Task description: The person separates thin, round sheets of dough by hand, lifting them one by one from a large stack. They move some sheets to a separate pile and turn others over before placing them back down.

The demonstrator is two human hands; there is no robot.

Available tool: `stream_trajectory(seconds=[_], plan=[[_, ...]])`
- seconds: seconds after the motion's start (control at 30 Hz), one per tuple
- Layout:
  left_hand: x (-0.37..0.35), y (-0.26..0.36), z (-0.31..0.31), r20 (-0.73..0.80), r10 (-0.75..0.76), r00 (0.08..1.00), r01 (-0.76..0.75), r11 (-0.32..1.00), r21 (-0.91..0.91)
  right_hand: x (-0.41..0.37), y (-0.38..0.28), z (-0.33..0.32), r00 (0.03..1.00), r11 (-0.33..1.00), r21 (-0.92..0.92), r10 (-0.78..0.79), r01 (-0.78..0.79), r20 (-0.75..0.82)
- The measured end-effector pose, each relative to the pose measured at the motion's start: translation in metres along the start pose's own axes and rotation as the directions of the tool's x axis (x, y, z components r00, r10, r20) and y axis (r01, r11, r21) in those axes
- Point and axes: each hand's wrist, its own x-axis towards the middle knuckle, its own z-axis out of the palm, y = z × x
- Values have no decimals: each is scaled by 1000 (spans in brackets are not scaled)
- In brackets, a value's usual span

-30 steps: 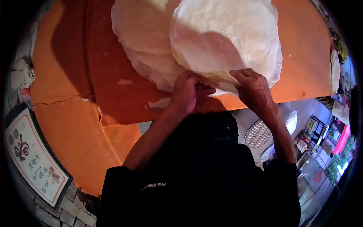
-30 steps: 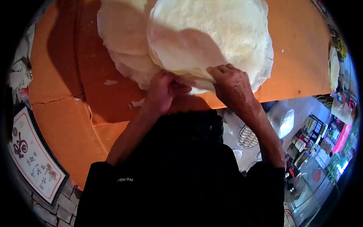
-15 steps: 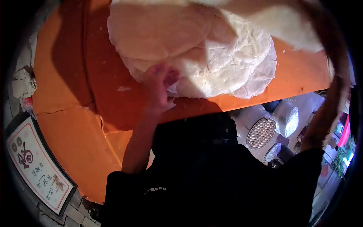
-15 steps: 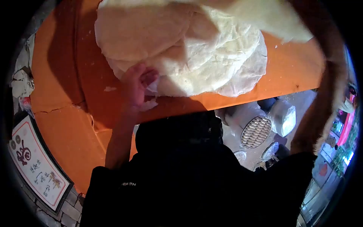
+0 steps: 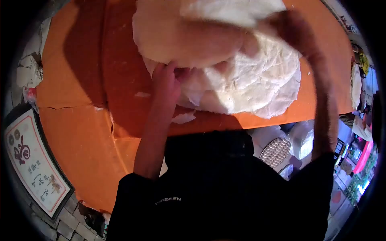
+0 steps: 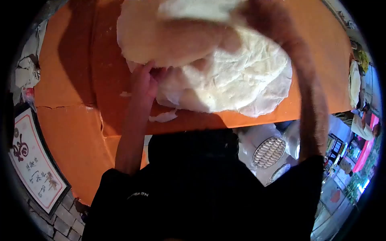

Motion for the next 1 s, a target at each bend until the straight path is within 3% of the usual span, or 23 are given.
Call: stream_trajectory(seconds=[0.03,0.07,0.17,0.23,0.3,0.37,0.47,0.57,0.63,0.67,0.77,0.87,0.93,1.0], plan=[[-2,-3,-3,-6,-7,1000,7,1000,4,2,-62,16,992,900,-436,-67,13,-109],[1,-2,-2,21,28,999,-28,1000,5,1,-106,31,976,732,-681,-162,21,-144],[-12,-4,2,55,67,996,-67,998,0,-11,-167,84,946,332,-941,-320,69,-44],[-26,-14,8,55,65,996,-65,998,-5,-6,-140,118,978,118,-992,-208,53,27],[-38,-25,14,132,-18,991,27,997,-66,11,-63,144,954,168,-972,-279,163,112],[-34,-30,8,67,26,997,-20,996,-87,18,-21,157,983,332,-927,-120,173,140],[-16,-12,-10,27,121,992,-116,982,-152,19,-30,145,973,238,-954,-183,183,141],[-11,0,-22,102,174,979,-151,967,-204,32,-77,145,933,298,-928,-342,223,114],[-8,4,-21,147,201,969,-165,961,-222,30,-66,165,940,247,-944,-315,219,135],[-7,4,-22,199,220,955,-180,963,-201,26,-48,178,961,406,-894,-264,189,84],[-12,7,-19,250,228,941,-191,967,-166,23,-13,194,981,466,-864,-120,191,153],[-12,8,-19,254,215,943,-172,969,-179,25,-26,185,989,531,-835,-93,146,114],[-4,13,-13,282,217,935,-161,964,-211,24,-30,182,989,506,-851,-108,140,99],[-1,16,-16,197,199,960,-166,971,-171,21,-26,181,988,487,-861,-114,147,104]])
